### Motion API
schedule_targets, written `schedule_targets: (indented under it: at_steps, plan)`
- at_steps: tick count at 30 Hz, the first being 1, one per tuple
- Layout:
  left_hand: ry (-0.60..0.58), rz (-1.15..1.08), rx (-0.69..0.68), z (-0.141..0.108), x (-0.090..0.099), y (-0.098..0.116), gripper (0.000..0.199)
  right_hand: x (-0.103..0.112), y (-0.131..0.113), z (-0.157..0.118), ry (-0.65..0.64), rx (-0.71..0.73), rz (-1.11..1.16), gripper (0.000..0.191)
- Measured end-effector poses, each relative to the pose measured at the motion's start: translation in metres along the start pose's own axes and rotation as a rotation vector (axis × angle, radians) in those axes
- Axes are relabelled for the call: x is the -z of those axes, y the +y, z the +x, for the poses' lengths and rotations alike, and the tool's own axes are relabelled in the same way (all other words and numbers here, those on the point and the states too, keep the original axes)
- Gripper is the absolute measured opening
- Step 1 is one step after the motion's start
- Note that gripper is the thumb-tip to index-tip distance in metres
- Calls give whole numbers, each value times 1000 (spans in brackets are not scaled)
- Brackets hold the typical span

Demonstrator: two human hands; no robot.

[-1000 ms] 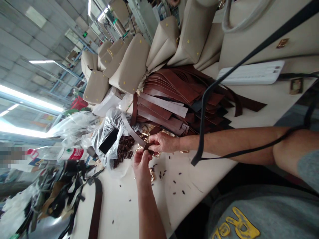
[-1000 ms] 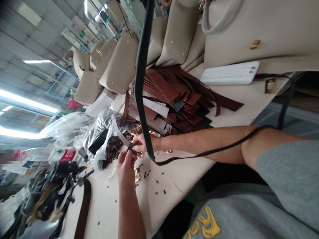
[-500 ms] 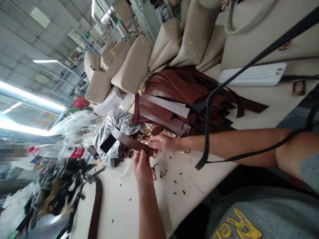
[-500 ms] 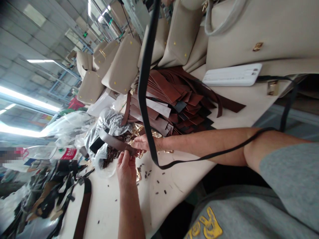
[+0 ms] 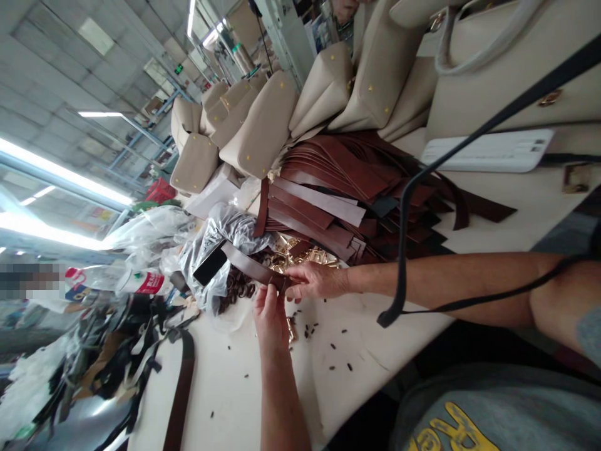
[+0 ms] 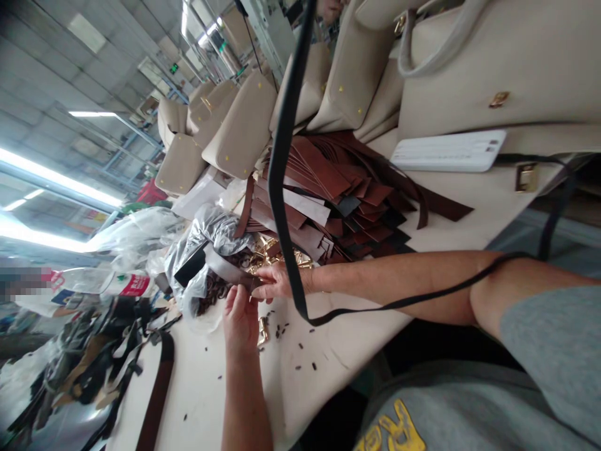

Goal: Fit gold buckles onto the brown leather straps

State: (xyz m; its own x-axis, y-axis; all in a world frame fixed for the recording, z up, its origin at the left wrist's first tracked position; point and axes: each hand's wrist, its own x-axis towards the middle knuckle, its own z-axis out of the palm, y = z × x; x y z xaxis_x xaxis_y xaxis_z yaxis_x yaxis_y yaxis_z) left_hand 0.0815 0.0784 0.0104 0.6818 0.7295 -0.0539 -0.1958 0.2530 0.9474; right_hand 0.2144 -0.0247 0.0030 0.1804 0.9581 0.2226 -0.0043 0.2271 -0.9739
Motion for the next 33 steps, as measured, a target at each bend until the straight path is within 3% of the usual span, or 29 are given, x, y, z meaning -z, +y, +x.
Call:
schedule_targets:
  at_steps: [8,11,13,16,20,25,33]
  plan:
    - [-78,53,18,-7,-10,-6,22,1,-7,2,53,-61,-74,41]
    - [-107,-23,63,-5,-5,-1,27,3,-11,0,0,-54,-132,37]
    - [-56,-115,39,0,5,7,37,2,-10,-4,-95,-84,-159,32]
    - [134,-204,-68,7,26,23,38,-1,-6,-9,-258,-99,-247,28]
    - [334,-177,-158,13,49,31,32,-8,-7,-12,-306,57,-375,30]
    - [323,-87,-101,18,50,19,40,-9,-19,-11,-263,302,-426,26]
    - [306,-126,-133,18,50,20,45,10,-7,-2,-186,174,-602,28]
